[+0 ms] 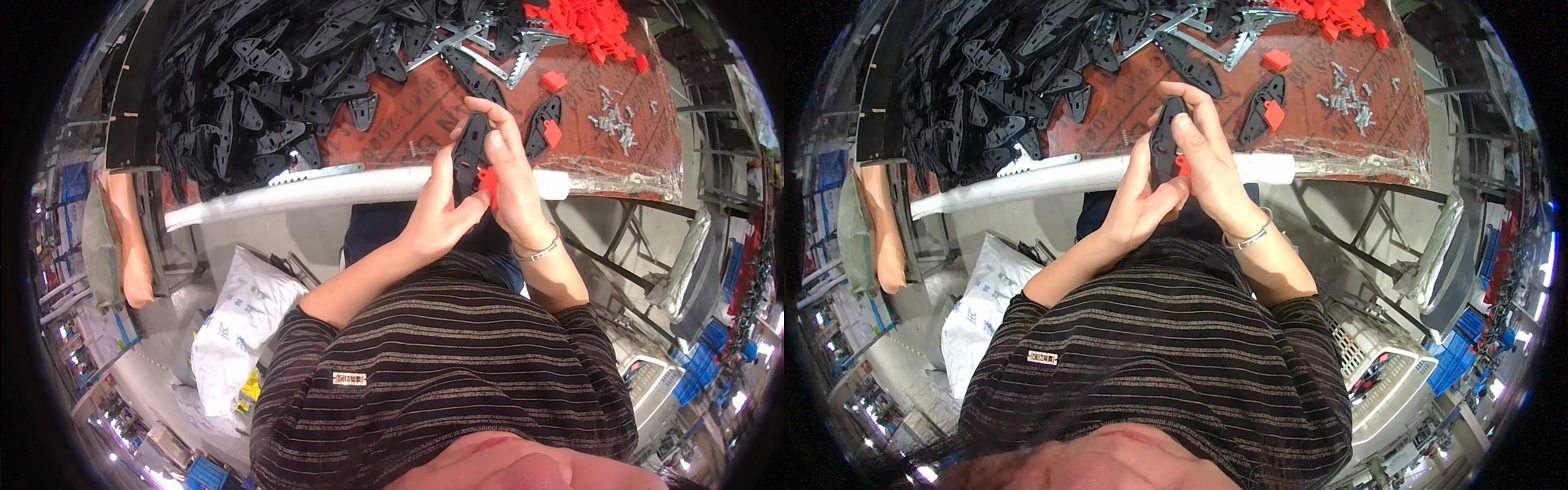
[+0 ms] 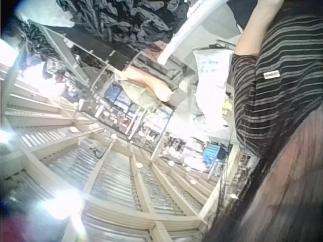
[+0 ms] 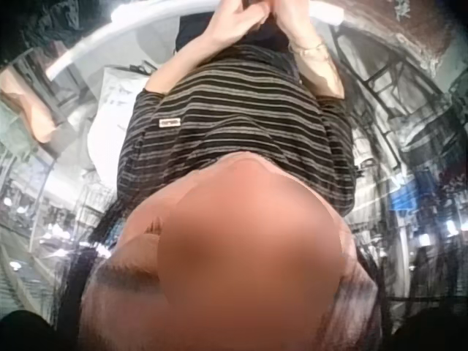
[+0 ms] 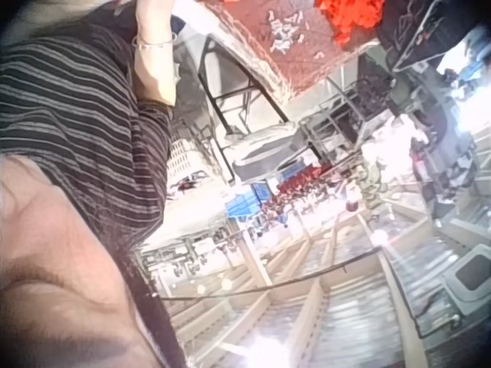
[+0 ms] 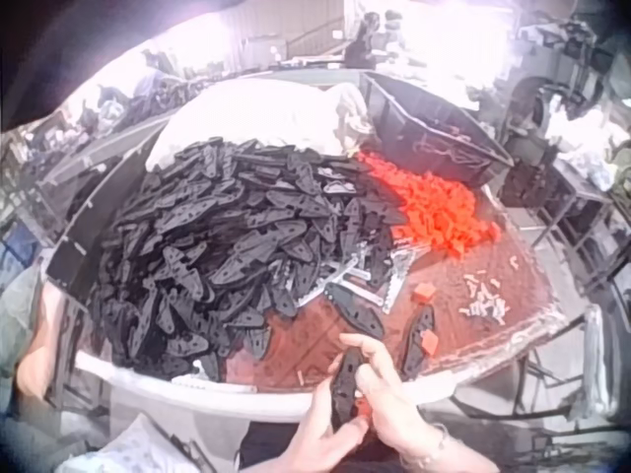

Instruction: The person assembles small black plastic parts with red inserts and metal screws at a workbench. They pick up each component, insert the red piece into the black part, and secure it with a screw, repeating the process for multiple units.

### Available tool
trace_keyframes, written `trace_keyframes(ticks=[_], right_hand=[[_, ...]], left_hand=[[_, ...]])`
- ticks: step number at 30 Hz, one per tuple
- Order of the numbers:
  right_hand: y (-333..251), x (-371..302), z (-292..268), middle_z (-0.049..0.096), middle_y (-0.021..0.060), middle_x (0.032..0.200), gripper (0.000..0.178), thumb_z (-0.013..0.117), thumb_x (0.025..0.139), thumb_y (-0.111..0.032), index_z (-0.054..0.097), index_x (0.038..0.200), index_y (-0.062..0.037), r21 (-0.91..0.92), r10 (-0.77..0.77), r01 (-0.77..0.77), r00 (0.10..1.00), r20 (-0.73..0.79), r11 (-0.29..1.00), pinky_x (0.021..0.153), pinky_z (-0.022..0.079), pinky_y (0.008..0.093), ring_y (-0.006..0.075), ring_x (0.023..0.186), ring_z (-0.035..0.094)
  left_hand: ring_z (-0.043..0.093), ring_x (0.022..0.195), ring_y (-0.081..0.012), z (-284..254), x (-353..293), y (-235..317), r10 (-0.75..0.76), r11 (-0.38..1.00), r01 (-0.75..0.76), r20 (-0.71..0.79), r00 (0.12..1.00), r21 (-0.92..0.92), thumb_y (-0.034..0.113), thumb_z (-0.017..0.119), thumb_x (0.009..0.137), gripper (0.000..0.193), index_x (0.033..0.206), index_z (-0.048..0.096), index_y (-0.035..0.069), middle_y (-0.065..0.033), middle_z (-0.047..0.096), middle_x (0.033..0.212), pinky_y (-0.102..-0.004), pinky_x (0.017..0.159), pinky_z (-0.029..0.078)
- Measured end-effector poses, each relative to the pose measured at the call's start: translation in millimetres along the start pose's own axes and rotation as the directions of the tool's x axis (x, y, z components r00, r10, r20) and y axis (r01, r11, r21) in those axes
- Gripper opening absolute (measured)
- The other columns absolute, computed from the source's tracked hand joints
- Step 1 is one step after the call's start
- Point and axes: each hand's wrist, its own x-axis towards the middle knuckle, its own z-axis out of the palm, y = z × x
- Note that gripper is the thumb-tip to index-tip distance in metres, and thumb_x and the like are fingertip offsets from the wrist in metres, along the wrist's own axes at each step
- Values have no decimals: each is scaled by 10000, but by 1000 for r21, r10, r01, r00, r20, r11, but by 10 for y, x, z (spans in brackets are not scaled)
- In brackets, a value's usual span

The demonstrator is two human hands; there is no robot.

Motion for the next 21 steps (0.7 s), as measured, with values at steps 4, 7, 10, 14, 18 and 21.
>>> trace_keyframes(ticks=[4, 7, 10, 14, 18, 21], right_hand=[[8, 2, 33, 527, 124, 1159, 513, 419, 962, -377, 343, 1340, -37, 309, -73, 66, 997, 9, 949, 898, 440, 309, 171, 1036, 521], [37, 7, 68, 523, 133, 1175, 517, 426, 961, -373, 341, 1337, -29, 338, -83, 108, 993, -85, 935, 907, 445, 323, 185, 1046, 525], [47, -3, 58, 510, 133, 1167, 438, 424, 969, -302, 359, 1294, -15, 179, -105, 154, 961, -257, 972, 861, 452, 306, 169, 983, 534], [82, -224, -145, 559, 16, 863, 152, 572, 913, -147, 506, 964, -20, -266, 44, -60, 997, -66, 962, 657, 423, 193, 45, 755, 507], [-23, -298, -152, 555, -21, 754, 153, 601, 900, -149, 507, 873, -30, -267, 148, -160, 987, -66, 950, 598, 409, 178, 24, 683, 499], [-67, -286, -207, 553, -16, 748, 172, 602, 900, -157, 503, 853, -25, -218, 188, -185, 982, -6, 958, 586, 405, 187, 31, 667, 492]], left_hand=[[420, 612, -58, 19, 4, 94, -131, 980, 129, -2, 991, -152, 18, 480, 882, 623, 1409, 158, 97, -26, 483, 928, -201, 507, 329], [426, 610, -59, 36, 9, 7, -66, 991, 61, -48, 997, -116, 13, 483, 877, 617, 1404, 177, 110, -28, 490, 940, -194, 501, 331], [433, 615, -59, -7, -8, -37, -68, 971, 38, -120, 990, -237, 18, 487, 882, 612, 1401, 182, 126, -24, 495, 952, -187, 493, 334], [433, 630, -45, -88, 23, -51, 43, 992, -60, -153, 987, -109, 30, 485, 903, 593, 1399, 174, 128, -8, 496, 957, -177, 490, 326], [414, 625, -33, -141, 16, -24, -17, 1000, 18, -80, 997, 8, 41, 476, 919, 567, 1390, 166, 99, -9, 489, 952, -174, 492, 308], [460, 746, -61, -205, 37, -74, 105, 979, -104, 3, 994, 177, 45, 502, 907, 576, 1382, 176, 58, -33, 484, 1010, -200, 615, 382]])
